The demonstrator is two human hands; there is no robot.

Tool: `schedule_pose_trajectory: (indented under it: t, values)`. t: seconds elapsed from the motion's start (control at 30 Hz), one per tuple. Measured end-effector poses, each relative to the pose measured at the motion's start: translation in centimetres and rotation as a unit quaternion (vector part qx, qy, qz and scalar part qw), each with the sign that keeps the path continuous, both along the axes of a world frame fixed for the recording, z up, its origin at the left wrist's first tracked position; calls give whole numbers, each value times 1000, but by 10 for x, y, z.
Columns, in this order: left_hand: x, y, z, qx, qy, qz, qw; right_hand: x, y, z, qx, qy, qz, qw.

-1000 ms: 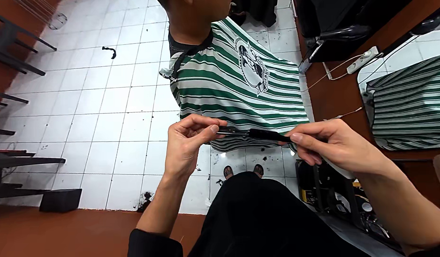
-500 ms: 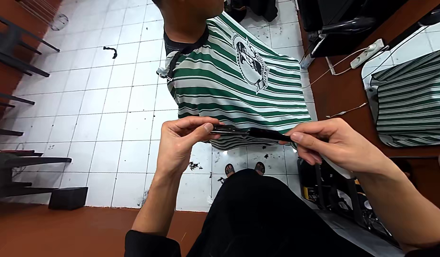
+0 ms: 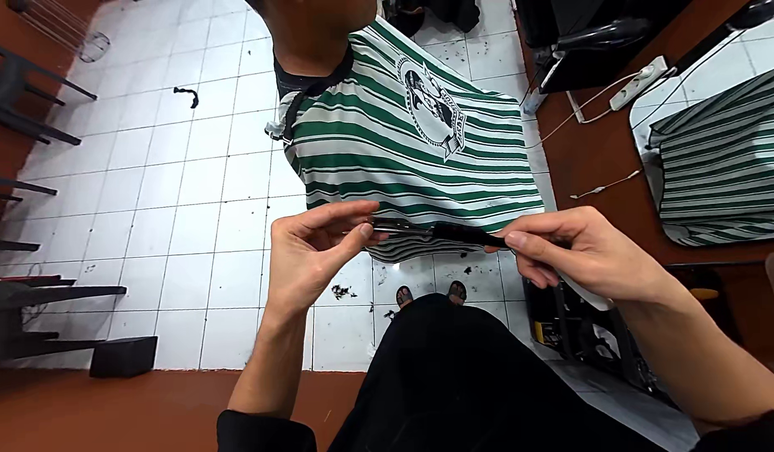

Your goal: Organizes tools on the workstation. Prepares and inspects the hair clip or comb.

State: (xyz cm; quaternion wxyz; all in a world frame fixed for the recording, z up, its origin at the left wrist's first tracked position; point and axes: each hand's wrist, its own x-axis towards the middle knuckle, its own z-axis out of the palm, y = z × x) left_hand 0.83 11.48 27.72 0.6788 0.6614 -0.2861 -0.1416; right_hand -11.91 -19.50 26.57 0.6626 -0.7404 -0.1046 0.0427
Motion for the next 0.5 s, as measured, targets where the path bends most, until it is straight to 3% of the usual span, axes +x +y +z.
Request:
schedule_pose_trajectory:
  t: [0.1,0.27,0.5]
  values:
    - [1,-2,4,44,-90,-13,995,-2,-1,0,-2,1,-6,1000]
    - [-4,-14,6,138,-292,2,946,-5,-3,-1,-8,-1,-11,1000]
    - [-11,-22,-2,143,-347,48,926,-10,-4,-5,-16,-5,-17,1000]
